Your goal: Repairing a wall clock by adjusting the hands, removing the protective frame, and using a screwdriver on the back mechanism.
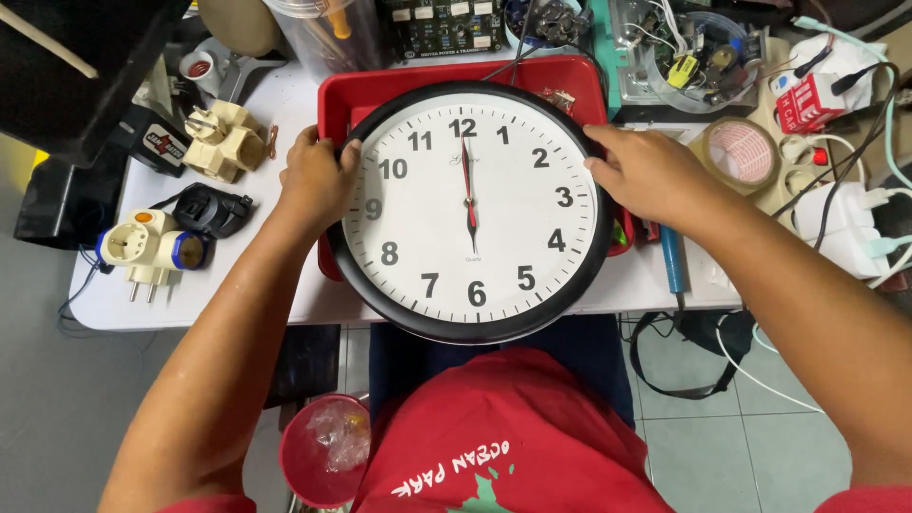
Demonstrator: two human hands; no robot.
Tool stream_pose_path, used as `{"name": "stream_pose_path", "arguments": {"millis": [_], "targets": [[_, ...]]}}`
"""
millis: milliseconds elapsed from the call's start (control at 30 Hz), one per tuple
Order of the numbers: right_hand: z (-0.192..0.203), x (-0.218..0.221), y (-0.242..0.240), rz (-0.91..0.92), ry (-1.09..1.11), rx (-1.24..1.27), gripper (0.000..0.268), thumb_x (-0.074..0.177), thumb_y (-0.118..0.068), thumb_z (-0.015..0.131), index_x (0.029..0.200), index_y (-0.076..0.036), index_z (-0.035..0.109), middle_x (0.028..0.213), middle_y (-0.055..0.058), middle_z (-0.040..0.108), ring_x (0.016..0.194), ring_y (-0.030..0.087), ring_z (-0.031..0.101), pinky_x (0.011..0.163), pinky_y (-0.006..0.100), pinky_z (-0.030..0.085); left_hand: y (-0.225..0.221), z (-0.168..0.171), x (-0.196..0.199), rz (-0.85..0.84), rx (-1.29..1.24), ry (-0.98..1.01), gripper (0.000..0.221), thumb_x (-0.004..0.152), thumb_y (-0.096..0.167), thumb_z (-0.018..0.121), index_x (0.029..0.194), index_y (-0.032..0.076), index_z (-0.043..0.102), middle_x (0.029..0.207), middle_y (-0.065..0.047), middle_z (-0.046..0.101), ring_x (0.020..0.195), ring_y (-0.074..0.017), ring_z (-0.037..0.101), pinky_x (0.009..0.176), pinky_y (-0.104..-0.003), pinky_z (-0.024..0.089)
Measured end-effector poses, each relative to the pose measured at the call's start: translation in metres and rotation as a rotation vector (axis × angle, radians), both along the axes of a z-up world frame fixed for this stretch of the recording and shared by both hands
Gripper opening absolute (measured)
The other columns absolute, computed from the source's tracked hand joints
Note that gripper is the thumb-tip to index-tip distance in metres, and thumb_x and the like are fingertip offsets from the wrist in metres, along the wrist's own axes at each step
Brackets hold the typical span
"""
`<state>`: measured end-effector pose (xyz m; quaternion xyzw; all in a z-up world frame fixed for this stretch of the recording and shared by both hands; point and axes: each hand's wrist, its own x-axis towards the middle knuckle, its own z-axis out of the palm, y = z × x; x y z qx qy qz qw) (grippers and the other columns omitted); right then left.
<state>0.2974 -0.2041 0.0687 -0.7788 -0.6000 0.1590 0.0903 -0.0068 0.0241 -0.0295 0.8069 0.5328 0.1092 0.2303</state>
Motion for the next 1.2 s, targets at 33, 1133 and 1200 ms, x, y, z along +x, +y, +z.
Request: {"name": "stream_pose_path", "arguments": {"millis": [33,1133,1200], "targets": [[-0.002,0.0,-0.005,-0.002,0.001,-0.003,0.048,0.103,-0.016,0.053,0.146,0.002,0.058,0.105,0.032,0.073,0.105,0.052,0.067,0.092,0.061,0.051,-0.002,0.002,0.0,-0.002,-0.003,0.001,0.058,0.111,0.042,0.041,0.134,-0.006,0.063,0.155,-0.028,0.038,0.144,-0.0447,0.038,0.107,-0.054,0.037],[-0.084,-0.061,-0.069,0.637,-0.648,0.872,0.038,0.101,-0.004,0.056,0.137,-0.006,0.065,0.142,0.022,0.063,0.129,0.036,0.062,0.112,0.054,0.049,-0.083,0.079,-0.022,0.109,-0.248,-0.643,0.03,0.109,0.042,0.05,0.111,0.013,0.062,0.068,0.002,0.049,0.056,-0.0105,0.044,0.052,-0.025,0.034],[-0.085,-0.061,-0.068,0.619,-0.651,0.881,0.035,0.101,-0.005,0.058,0.134,-0.005,0.066,0.141,0.022,0.064,0.127,0.036,0.063,0.112,0.053,0.049,-0.077,0.069,-0.023,0.107,-0.236,-0.641,0.032,0.109,0.041,0.054,0.109,0.01,0.063,0.067,0.001,0.048,0.054,-0.0104,0.043,0.05,-0.026,0.033]]}}
